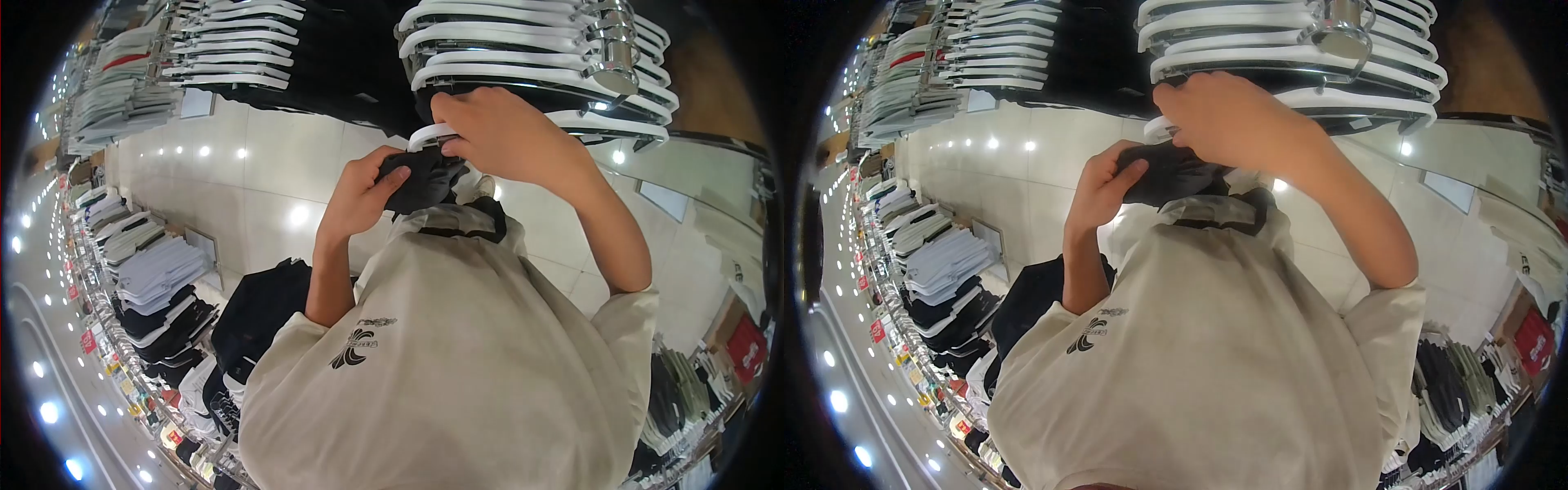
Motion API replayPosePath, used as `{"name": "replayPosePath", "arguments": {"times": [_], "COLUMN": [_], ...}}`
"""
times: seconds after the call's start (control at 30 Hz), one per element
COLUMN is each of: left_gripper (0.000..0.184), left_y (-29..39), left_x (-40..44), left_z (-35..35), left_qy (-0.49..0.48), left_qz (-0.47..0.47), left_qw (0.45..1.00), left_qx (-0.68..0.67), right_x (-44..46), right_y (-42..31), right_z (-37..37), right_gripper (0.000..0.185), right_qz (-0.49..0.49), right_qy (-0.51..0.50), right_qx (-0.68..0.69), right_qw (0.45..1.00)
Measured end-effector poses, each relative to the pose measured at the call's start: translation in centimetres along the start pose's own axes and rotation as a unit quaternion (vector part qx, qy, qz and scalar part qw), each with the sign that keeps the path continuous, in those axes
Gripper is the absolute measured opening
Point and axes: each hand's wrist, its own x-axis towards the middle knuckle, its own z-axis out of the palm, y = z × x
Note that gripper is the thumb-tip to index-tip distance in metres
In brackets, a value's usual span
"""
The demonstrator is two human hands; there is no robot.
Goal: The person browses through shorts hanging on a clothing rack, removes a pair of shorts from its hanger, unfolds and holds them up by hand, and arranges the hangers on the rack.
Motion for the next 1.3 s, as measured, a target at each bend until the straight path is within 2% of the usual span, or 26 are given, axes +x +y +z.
{"name": "replayPosePath", "arguments": {"times": [0.1,0.2,0.3,0.4,0.7,0.8,0.9,1.0,1.2,1.3], "left_gripper": [0.019,0.019,0.02,0.022,0.024,0.023,0.024,0.019,0.016,0.016], "left_y": [0.2,0.0,-0.1,0.1,0.5,1.6,1.7,1.8,1.4,1.5], "left_x": [-0.2,-0.4,-0.5,-0.5,-0.8,-1.4,-1.6,-2.0,-1.9,-1.9], "left_z": [0.0,-0.1,0.2,0.3,0.3,0.6,0.9,0.8,2.1,2.2], "left_qy": [0.013,0.01,0.027,0.058,0.095,0.086,0.094,0.077,0.164,0.167], "left_qz": [0.01,-0.014,-0.031,-0.061,-0.019,0.003,0.108,0.109,0.218,0.196], "left_qw": [1.0,1.0,0.998,0.994,0.991,0.988,0.974,0.965,0.928,0.928], "left_qx": [0.0,-0.02,-0.049,-0.063,0.092,0.127,0.173,0.224,0.254,0.268], "right_x": [0.5,0.5,0.9,1.4,2.0,1.7,1.6,1.2,1.2,1.2], "right_y": [-0.2,0.7,0.4,-0.6,-1.4,-1.8,-1.6,-1.7,-1.8,-1.7], "right_z": [-0.6,1.6,1.0,0.0,-1.4,-2.4,-2.1,-2.4,-2.4,-2.4], "right_gripper": [0.03,0.028,0.024,0.022,0.019,0.02,0.02,0.02,0.019,0.019], "right_qz": [0.019,-0.088,-0.046,-0.014,-0.049,-0.035,-0.061,-0.08,-0.101,-0.107], "right_qy": [-0.002,0.19,0.114,0.111,0.135,0.101,0.105,0.093,0.115,0.107], "right_qx": [0.069,0.002,0.022,0.07,0.187,0.206,0.219,0.234,0.217,0.227], "right_qw": [0.997,0.978,0.992,0.991,0.972,0.973,0.968,0.965,0.964,0.962]}}
